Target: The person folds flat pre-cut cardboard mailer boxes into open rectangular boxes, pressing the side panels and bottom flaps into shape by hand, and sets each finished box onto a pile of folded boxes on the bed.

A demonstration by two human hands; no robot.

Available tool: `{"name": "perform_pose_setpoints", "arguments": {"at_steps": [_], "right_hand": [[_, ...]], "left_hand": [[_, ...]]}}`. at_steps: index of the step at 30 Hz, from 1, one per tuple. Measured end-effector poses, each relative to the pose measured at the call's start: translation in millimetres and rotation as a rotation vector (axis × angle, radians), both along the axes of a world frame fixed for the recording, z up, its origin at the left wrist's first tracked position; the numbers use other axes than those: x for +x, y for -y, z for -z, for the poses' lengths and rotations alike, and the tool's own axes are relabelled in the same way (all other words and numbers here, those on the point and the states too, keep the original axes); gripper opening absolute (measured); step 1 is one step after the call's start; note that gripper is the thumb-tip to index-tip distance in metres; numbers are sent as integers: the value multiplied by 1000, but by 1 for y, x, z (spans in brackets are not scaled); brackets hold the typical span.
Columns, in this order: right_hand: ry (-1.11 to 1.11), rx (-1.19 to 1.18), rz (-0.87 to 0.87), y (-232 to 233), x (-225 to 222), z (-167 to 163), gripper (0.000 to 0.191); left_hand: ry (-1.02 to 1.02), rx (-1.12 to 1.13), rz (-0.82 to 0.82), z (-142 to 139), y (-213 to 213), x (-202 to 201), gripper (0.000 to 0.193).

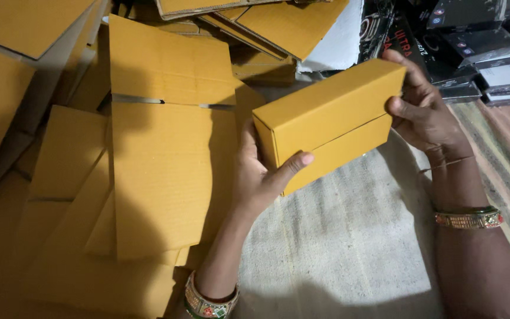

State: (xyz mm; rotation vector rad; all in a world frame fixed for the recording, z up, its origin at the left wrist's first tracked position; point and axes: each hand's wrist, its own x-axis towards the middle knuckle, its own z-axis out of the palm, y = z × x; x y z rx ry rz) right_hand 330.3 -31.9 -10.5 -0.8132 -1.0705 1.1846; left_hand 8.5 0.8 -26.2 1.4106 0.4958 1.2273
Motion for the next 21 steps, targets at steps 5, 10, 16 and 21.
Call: {"name": "perform_pose_setpoints", "arguments": {"at_steps": [5,10,16,21], "right_hand": [[5,64,9,7,18,7,86],[37,60,-65,9,19,6,74],[201,153,2,15,6,-13,80],[281,164,45,17,-5,-23,79]], "left_hand": [[4,140,4,2,3,3,77],[97,-31,92,-1,-1,0,81],[111,-45,184,-3,-7,-4,76],[76,-3,161,-1,-8,-3,72]]}}
